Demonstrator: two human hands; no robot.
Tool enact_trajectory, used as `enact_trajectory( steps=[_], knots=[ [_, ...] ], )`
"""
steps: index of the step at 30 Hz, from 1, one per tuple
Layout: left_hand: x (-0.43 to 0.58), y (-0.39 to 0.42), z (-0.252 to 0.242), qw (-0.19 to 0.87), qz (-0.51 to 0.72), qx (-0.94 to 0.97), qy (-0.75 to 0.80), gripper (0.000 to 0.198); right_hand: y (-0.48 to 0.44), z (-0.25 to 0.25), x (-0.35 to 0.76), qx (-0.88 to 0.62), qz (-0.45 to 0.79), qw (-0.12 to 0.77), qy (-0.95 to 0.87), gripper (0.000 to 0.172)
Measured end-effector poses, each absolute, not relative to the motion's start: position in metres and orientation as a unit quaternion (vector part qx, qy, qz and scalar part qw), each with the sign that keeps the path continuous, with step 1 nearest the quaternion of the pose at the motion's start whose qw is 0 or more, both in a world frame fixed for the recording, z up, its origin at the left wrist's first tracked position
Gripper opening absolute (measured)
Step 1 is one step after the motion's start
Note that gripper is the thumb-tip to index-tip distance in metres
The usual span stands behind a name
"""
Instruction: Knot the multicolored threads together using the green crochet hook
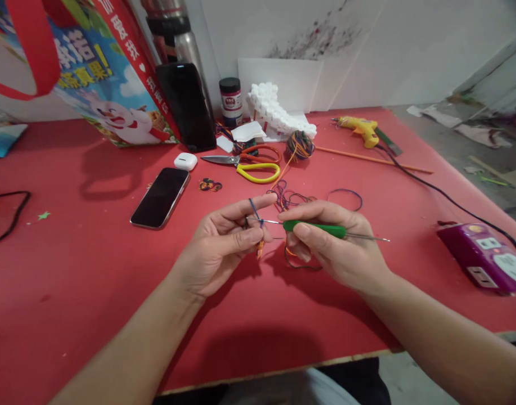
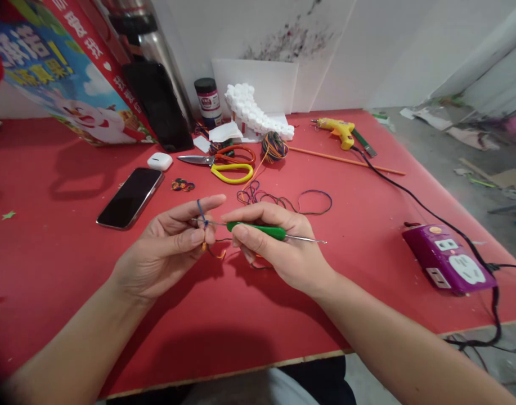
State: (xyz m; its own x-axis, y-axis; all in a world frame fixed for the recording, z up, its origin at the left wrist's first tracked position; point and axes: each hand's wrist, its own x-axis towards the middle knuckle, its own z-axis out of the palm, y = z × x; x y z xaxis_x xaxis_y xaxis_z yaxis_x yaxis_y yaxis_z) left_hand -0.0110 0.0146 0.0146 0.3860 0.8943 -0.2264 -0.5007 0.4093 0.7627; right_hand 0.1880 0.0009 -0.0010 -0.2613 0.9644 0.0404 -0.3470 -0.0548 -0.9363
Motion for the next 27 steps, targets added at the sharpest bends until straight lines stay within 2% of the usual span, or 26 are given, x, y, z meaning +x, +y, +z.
enact_trajectory(
  steps=[9,20,27],
  knots=[
    [-0.019,0.016,0.016,0.800,0.435,0.295,0.290,0.048,0.000,0.001,0.196,-0.375,0.601,0.496,-0.502,0.017],
    [-0.022,0.018,0.016,0.828,0.392,0.297,0.270,0.046,0.005,0.016,0.204,-0.373,0.555,0.511,-0.540,0.006],
    [-0.024,0.019,0.012,0.847,0.352,0.296,0.267,0.053,0.006,0.026,0.208,-0.373,0.510,0.493,-0.598,0.010]
  ],
)
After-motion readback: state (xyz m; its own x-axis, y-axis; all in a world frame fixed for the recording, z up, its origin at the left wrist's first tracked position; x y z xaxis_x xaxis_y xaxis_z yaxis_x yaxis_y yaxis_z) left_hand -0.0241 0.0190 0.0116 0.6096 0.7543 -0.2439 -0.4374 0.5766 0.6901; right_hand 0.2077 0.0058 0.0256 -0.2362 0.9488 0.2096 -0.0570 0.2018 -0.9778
